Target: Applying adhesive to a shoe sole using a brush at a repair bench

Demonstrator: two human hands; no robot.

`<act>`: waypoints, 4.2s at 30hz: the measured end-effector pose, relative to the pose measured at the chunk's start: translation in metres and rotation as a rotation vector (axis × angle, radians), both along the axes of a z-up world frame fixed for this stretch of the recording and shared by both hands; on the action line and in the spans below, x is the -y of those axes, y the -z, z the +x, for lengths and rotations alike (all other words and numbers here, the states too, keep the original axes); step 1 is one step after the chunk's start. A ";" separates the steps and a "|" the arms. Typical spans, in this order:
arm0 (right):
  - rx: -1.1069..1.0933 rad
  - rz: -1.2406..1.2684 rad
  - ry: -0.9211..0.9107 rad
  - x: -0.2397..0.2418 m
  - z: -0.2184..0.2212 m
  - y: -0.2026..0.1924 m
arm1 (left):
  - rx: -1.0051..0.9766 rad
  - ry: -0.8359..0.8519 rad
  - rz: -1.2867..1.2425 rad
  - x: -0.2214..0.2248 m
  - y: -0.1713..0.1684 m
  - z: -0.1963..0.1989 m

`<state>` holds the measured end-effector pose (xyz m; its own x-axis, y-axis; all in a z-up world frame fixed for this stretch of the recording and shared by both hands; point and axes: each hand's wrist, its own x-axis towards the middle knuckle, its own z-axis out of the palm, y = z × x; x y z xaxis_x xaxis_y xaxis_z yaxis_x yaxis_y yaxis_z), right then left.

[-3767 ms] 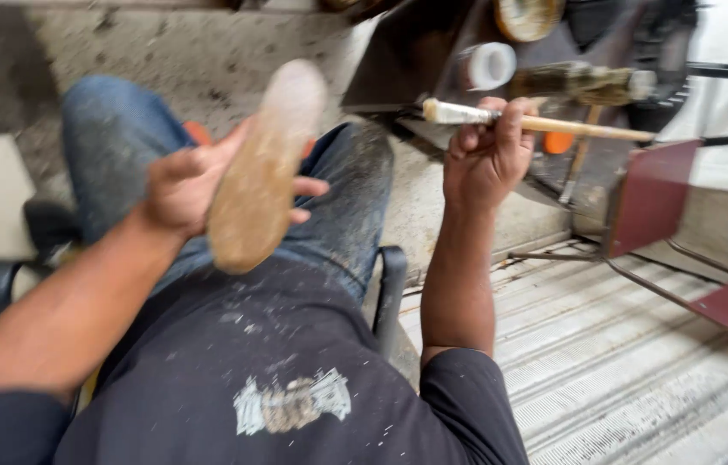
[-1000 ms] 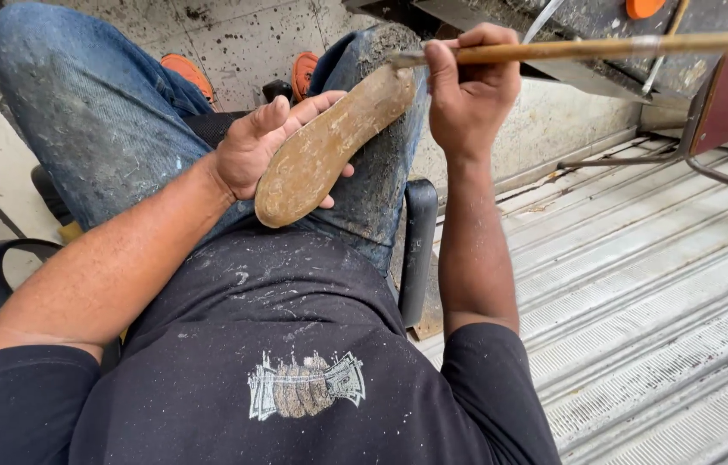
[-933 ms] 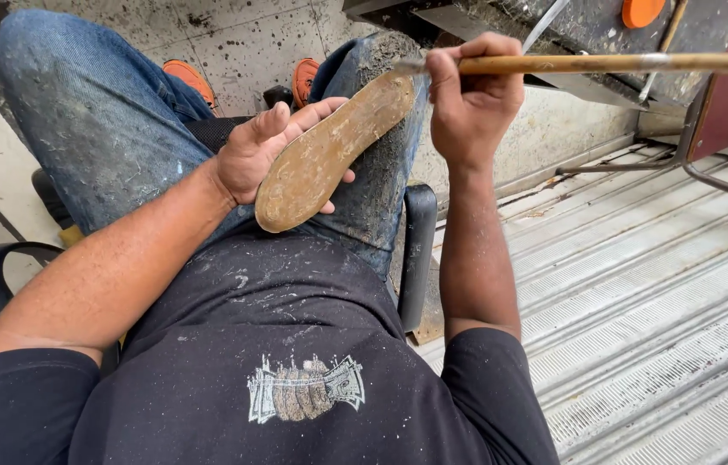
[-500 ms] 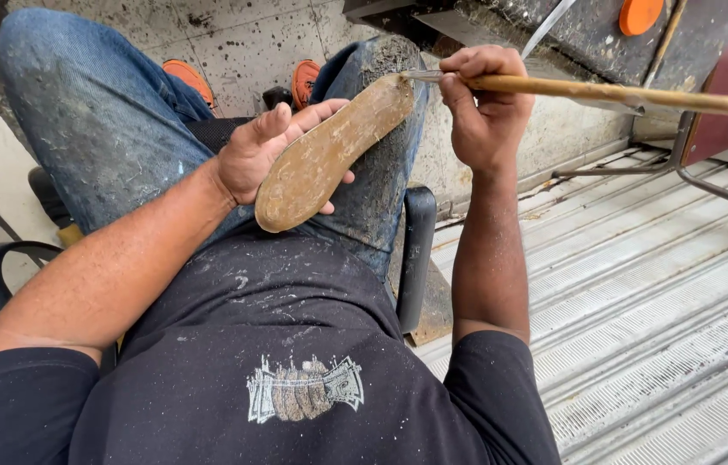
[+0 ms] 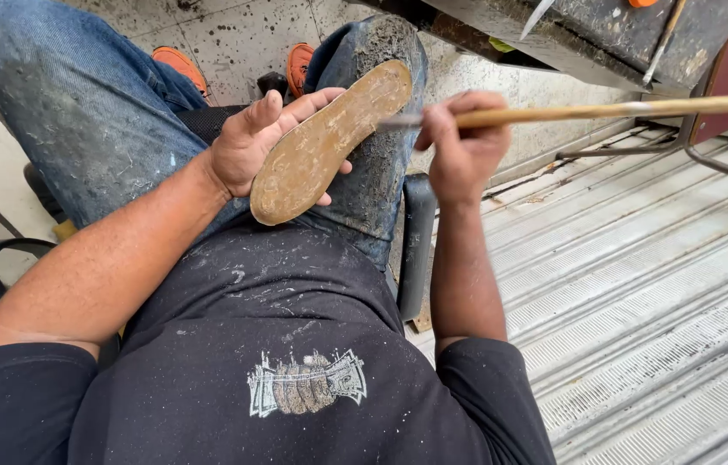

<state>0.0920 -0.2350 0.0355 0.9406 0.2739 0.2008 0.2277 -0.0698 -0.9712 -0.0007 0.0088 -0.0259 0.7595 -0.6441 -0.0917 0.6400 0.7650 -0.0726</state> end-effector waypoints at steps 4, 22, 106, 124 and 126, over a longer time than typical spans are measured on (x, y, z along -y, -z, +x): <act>0.099 0.000 0.189 -0.019 0.024 0.006 | 0.061 0.001 0.063 0.003 -0.001 0.001; -0.127 0.023 -0.075 0.006 0.021 0.015 | -0.027 -0.021 0.079 0.003 0.004 -0.004; 0.517 -0.342 -0.132 -0.037 -0.056 0.014 | -0.071 0.003 0.011 0.007 -0.029 0.003; -0.492 0.453 -0.194 0.005 -0.046 0.028 | -0.094 -0.034 -0.019 0.003 -0.014 0.003; -0.100 0.120 -0.655 -0.029 -0.056 -0.035 | -0.188 -0.137 0.228 0.005 -0.035 -0.006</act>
